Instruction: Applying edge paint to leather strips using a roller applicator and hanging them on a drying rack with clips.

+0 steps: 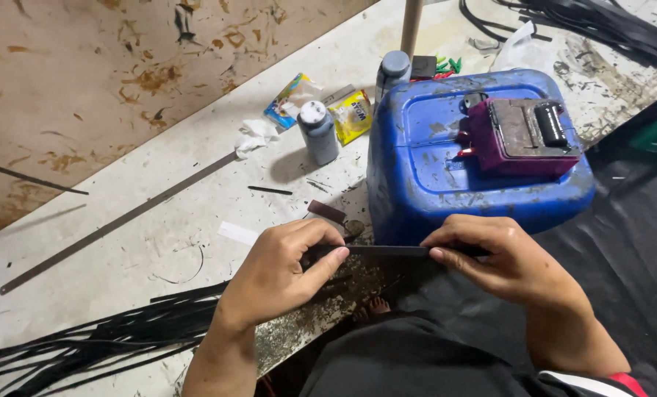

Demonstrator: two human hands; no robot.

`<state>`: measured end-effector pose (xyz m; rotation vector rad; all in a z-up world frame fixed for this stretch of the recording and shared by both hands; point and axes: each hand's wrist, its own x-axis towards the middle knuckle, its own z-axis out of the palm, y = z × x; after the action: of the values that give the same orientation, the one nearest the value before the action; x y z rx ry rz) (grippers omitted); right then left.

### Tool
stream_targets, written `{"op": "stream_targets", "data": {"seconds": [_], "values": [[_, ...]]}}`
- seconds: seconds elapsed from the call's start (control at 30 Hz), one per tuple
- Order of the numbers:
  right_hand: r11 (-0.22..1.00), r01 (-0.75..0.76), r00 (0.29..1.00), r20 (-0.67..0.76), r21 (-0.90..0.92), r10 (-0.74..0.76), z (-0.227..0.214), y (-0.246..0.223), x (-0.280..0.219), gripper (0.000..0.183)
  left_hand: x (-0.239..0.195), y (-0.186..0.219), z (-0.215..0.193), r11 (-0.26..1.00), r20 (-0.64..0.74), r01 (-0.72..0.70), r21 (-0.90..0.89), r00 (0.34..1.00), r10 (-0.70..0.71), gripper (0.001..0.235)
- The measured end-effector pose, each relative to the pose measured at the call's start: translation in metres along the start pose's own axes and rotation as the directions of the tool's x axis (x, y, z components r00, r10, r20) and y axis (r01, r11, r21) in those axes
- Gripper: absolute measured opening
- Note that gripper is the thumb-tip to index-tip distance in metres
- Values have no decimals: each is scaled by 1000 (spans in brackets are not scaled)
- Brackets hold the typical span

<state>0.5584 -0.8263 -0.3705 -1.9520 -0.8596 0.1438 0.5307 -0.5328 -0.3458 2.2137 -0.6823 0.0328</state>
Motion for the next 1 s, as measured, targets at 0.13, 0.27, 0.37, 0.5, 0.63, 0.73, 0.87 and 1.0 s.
{"op": "stream_targets", "data": {"seconds": [0.13,0.27,0.37,0.5,0.63,0.73,0.87,1.0], "values": [[994,47,998,-32,-101,-51,1,-9,6,11,24,11,20,992,31,-122,-6,992,123,15],[982,73,997,-5,-177,-75,-11,-11,7,15,39,14,30,974,9,-217,61,976,216,12],[956,58,996,-55,-288,-77,-42,-2,-10,15,39,17,14,988,-18,-154,1,988,154,8],[926,67,991,-84,-372,-105,-74,4,-15,13,57,26,13,991,-18,-128,32,992,129,7],[908,150,981,-55,-391,-185,-98,17,-10,10,93,40,40,982,17,-179,56,984,178,15],[902,180,977,-36,-393,-210,-126,33,-10,11,122,44,55,972,19,-221,79,975,220,14],[892,175,978,-30,-418,-206,-162,58,-14,15,149,46,64,970,-48,-232,68,971,235,8],[912,189,976,-30,-363,-214,-174,70,-5,14,168,44,75,981,-61,-180,72,981,184,8]]}}
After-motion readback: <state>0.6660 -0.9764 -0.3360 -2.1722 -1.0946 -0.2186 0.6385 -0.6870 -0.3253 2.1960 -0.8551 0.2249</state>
